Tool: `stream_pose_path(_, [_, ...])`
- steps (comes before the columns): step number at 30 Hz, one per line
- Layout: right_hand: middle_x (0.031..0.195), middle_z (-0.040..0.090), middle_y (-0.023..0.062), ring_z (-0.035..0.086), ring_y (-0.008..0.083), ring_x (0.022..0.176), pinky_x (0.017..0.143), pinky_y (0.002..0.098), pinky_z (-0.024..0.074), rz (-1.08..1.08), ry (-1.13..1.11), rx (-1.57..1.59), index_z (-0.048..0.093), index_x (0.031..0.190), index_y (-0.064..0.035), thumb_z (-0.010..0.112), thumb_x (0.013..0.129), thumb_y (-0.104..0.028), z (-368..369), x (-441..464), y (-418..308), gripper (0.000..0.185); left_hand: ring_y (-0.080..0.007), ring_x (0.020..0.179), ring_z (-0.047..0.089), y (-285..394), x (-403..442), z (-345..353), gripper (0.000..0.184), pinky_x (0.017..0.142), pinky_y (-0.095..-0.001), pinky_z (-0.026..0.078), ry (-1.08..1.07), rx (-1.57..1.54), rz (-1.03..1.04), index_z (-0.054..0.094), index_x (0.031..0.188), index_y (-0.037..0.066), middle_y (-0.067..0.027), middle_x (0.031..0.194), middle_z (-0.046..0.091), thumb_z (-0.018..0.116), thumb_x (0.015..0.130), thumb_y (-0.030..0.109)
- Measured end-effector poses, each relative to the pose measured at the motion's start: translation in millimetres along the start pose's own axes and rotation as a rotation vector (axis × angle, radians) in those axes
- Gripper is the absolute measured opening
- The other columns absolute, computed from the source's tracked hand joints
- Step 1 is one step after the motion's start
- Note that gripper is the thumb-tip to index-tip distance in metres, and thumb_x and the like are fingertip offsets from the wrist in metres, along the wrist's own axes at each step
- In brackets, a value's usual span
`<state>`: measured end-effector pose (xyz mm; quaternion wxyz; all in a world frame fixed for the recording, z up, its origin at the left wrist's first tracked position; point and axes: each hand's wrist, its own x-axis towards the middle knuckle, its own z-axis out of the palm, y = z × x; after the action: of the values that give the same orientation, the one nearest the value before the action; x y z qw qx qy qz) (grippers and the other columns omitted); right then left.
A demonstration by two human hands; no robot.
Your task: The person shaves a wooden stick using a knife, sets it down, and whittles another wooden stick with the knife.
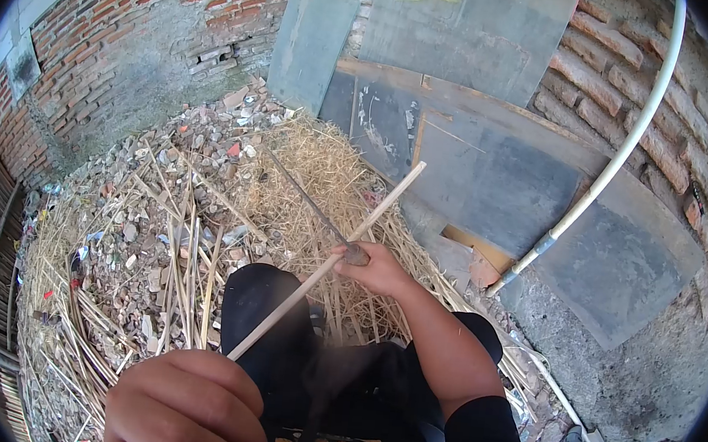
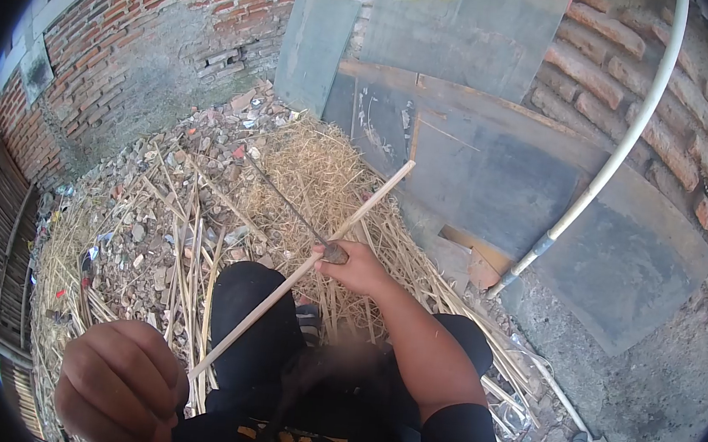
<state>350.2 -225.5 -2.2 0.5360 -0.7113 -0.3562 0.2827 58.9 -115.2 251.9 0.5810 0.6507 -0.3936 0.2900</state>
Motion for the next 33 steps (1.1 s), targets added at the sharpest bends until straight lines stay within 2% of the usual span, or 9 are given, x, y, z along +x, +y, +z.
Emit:
stream_pose_path(6, [0.103,0.077,0.0065,0.07,0.0121,0.095,0.088,0.0297,0.054,0.102,-0.013,-0.014,0.075,0.127,-0.0127,0.084,0.09,-0.03,-0.4,-7.5,-21.3,0.042,-0.0178,0.06,0.055,4.3,14.9,11.5,0.02,0.049,-0.0322,0.039,0.029,0.241,0.166,0.061,0.088,0.008,-0.0045,0.08,0.057,0.074,0.091,0.023])
stream_pose_path(8, [0.103,0.077,0.0063,0.07,0.0116,0.095,0.088,0.0297,0.0542,0.196,-0.032,-0.035,0.075,0.127,-0.013,0.084,0.09,-0.03,-1.0,-8.8,-27.4,0.042,-0.0255,0.056,0.061,3.4,-5.2,2.7,0.025,0.049,-0.0355,0.047,0.065,0.044,0.066,0.066,0.078,-0.001,-0.0145,0.075,0.065,0.064,0.098,0.014])
stream_pose_path(11, [0.083,0.071,-0.0027,0.049,0.0048,0.054,0.05,0.0255,0.0396,-0.053,0.032,-0.077,0.074,0.129,-0.0158,0.083,0.092,-0.028,3.1,-0.6,1.0,0.041,-0.0218,0.062,0.058,6.9,5.3,10.8,0.022,0.057,-0.0368,0.045,0.032,0.051,0.018,0.063,0.086,0.005,-0.0073,0.079,0.06,0.068,0.095,0.024])
stream_pose_path(15, [0.105,0.078,0.0088,0.072,0.0187,0.096,0.09,0.0335,0.0543,0.055,0.024,-0.105,0.075,0.127,-0.0133,0.084,0.089,-0.033,-0.6,-7.0,-15.5,0.044,-0.0135,0.051,0.057,-9.3,-4.6,12.6,0.047,0.049,-0.0278,0.041,0.086,0.17,0.07,0.064,0.078,0.013,0.0027,0.066,0.057,0.081,0.089,0.055])
stream_pose_path(17, [0.105,0.078,0.0096,0.072,0.0209,0.097,0.091,0.0345,0.0542,-0.081,0.057,-0.152,0.075,0.127,-0.0131,0.084,0.088,-0.034,1.0,-2.0,-0.1,0.045,-0.0174,0.055,0.06,-29.0,-21.6,-1.3,0.037,0.048,-0.0286,0.045,0.065,0.318,0.065,0.066,0.082,0.007,-0.0037,0.071,0.062,0.09,0.083,0.036])
stream_pose_path(19, [0.106,0.078,0.011,0.073,0.0233,0.098,0.092,0.0353,0.0546,-0.058,0.045,-0.157,0.075,0.127,-0.0129,0.084,0.088,-0.034,-0.1,-3.5,-3.5,0.046,-0.02,0.059,0.062,-39.3,-53.1,-19.1,0.051,0.05,-0.03,0.047,-0.002,0.625,-0.131,0.067,0.089,0.004,-0.0082,0.076,0.063,0.095,0.074,0.044])
stream_pose_path(23, [0.11,0.077,0.0112,0.072,0.0222,0.102,0.094,0.035,0.0537,-0.105,0.076,-0.262,0.075,0.128,-0.0109,0.085,0.088,-0.031,-5.0,-10.9,-13.7,0.046,-0.0376,0.09,0.067,-54.4,-126.9,-29.7,0.053,0.079,-0.0458,0.054,-0.106,1.293,-0.72,0.064,0.108,0.001,-0.0174,0.102,0.065,0.084,0.085,0.045])
stream_pose_path(26, [0.109,0.077,0.0143,0.074,0.0252,0.102,0.094,0.0365,0.0546,-0.083,0.076,-0.284,0.075,0.125,-0.0081,0.085,0.086,-0.03,-5.4,-13.6,-26.9,0.046,-0.0428,0.101,0.065,-48.1,-202.1,-33.8,0.052,0.087,-0.0511,0.052,-0.086,1.311,-1.161,0.062,0.116,0.002,-0.0207,0.111,0.063,0.076,0.091,0.045])
stream_pose_path(33, [0.105,0.077,0.0166,0.075,0.0317,0.099,0.091,0.0398,0.0564,-0.212,0.093,-0.444,0.075,0.12,-0.0081,0.084,0.084,-0.027,-4.7,-18.1,-43.4,0.042,-0.0524,0.072,0.066,-49.5,-266.0,-23.1,0.04,0.065,-0.0591,0.051,-0.021,1.119,-1.442,0.056,0.095,0.001,-0.0275,0.071,0.065,0.065,0.101,0.04])
